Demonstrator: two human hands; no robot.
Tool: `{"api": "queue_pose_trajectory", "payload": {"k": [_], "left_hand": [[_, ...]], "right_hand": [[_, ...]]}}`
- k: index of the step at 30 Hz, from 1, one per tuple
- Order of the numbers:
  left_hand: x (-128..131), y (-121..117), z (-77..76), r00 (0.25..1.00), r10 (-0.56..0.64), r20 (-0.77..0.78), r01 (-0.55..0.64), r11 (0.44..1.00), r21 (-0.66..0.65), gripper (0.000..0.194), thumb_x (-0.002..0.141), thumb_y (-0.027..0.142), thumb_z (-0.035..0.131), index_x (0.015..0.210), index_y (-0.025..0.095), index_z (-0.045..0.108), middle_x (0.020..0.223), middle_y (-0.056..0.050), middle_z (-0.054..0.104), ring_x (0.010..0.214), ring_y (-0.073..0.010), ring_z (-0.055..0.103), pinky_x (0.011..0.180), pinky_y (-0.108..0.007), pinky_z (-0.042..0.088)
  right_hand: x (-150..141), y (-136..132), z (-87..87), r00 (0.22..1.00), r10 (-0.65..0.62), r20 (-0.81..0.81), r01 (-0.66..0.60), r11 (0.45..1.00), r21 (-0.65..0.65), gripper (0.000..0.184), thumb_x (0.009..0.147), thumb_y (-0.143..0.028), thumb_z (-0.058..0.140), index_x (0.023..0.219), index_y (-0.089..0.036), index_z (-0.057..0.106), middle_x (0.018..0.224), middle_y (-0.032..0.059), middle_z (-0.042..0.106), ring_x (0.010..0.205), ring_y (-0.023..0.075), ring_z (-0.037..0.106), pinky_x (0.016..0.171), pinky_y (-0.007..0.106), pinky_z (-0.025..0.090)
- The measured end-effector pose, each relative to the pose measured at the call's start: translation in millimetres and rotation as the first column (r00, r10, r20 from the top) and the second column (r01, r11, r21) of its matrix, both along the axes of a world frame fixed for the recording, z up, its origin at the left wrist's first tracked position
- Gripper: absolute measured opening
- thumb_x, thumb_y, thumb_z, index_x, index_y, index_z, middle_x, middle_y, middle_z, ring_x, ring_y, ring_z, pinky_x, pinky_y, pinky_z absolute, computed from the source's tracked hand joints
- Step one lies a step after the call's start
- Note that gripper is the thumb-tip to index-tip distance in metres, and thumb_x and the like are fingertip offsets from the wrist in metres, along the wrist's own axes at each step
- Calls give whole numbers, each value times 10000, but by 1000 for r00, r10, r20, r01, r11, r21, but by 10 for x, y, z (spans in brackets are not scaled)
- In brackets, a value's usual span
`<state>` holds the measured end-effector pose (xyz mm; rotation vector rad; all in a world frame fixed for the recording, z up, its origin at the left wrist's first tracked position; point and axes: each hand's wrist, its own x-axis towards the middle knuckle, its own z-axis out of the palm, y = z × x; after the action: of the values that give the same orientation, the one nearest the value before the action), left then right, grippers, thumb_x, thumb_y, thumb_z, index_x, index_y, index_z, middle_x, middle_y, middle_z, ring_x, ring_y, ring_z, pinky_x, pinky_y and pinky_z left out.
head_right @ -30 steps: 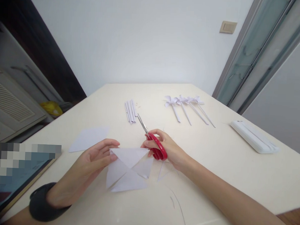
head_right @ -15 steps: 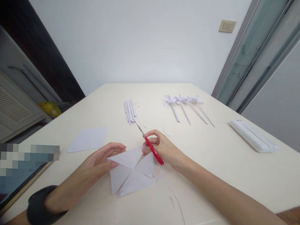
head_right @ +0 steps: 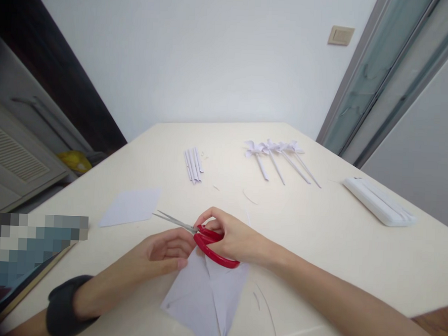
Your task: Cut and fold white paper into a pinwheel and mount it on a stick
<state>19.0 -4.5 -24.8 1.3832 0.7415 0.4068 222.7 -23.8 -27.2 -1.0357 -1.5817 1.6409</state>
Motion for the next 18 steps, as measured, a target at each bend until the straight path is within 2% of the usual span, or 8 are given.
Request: {"api": "queue_pose_trajectory", "payload": {"k": [3, 11, 18], "left_hand": [[-3, 5, -39, 1000, -7, 4, 6, 1000, 25, 179, 752, 146, 577, 928, 175, 577, 859, -44, 630, 803, -179, 586, 744, -310, 437], [3, -13, -22, 999, 41, 18, -42, 995, 92, 167, 761, 110, 565, 914, 177, 566, 828, -26, 589, 751, -140, 549, 672, -253, 418], [12, -31, -8, 998, 51, 34, -54, 991, 124, 113, 771, 167, 583, 881, 188, 564, 824, -21, 581, 759, -146, 536, 677, -249, 415]], "right_hand": [[1, -6, 13, 1000, -7, -2, 7, 1000, 3, 313, 730, -120, 571, 1011, -225, 483, 789, -18, 570, 586, 77, 477, 475, 164, 351], [21, 21, 13, 999, 29, -36, -30, 999, -28, 366, 698, -68, 554, 1020, -230, 490, 850, -5, 578, 624, 86, 483, 474, 164, 325], [36, 31, -16, 995, 14, -101, -19, 999, -43, 359, 699, -58, 560, 1004, -235, 489, 792, -23, 555, 572, 68, 431, 482, 173, 306]]}}
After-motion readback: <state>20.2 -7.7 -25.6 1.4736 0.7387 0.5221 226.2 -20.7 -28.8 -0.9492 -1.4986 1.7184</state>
